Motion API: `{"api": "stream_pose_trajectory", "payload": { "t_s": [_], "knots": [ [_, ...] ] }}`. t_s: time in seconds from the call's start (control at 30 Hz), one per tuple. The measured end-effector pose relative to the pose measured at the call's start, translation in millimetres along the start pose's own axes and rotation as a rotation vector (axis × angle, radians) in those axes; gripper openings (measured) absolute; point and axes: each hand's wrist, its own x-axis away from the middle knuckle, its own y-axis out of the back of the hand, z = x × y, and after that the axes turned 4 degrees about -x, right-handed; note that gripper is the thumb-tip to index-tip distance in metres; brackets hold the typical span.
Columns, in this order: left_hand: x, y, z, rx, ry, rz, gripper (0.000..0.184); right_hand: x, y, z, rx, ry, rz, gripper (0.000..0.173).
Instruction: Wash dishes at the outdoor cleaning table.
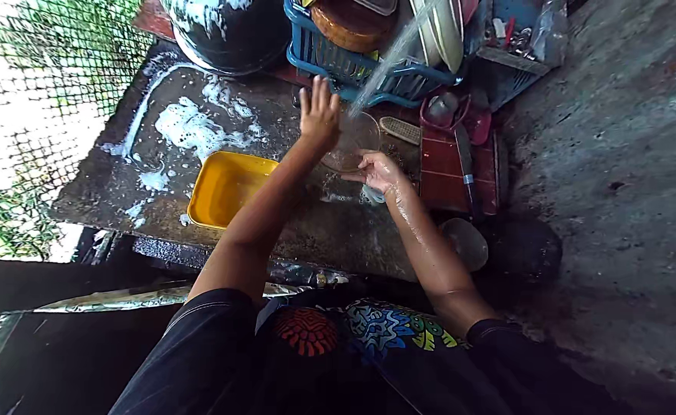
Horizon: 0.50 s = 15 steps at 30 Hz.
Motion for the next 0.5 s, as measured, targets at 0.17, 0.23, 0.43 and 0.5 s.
{"api": "stream_pose_trajectory", "payload": {
  "t_s": [0.17,0.23,0.43,0.5],
  "knots": [
    [8.0,54.8,20.3,0.504,0.246,0.179,0.064,-28.6,-16.4,-27.9,-0.454,-0.004,0.019,0.032],
    [15.0,67.0,15.0,0.542,0.203,0.101,0.067,-34.4,-35.8,-36.3,-0.543,0.051,0.057,0.028],
    [28.2,74.1,21.9,0.433,0.182,0.16,0.042,-28.3,-54.6,-30.0,-0.504,0.181,-0.137,0.043],
    [25.2,45.3,30.8,0.638,0.289,0.196,0.046,-25.3,-45.7,-20.6,-0.407,0.238,-0.195,0.055]
  ]
}}
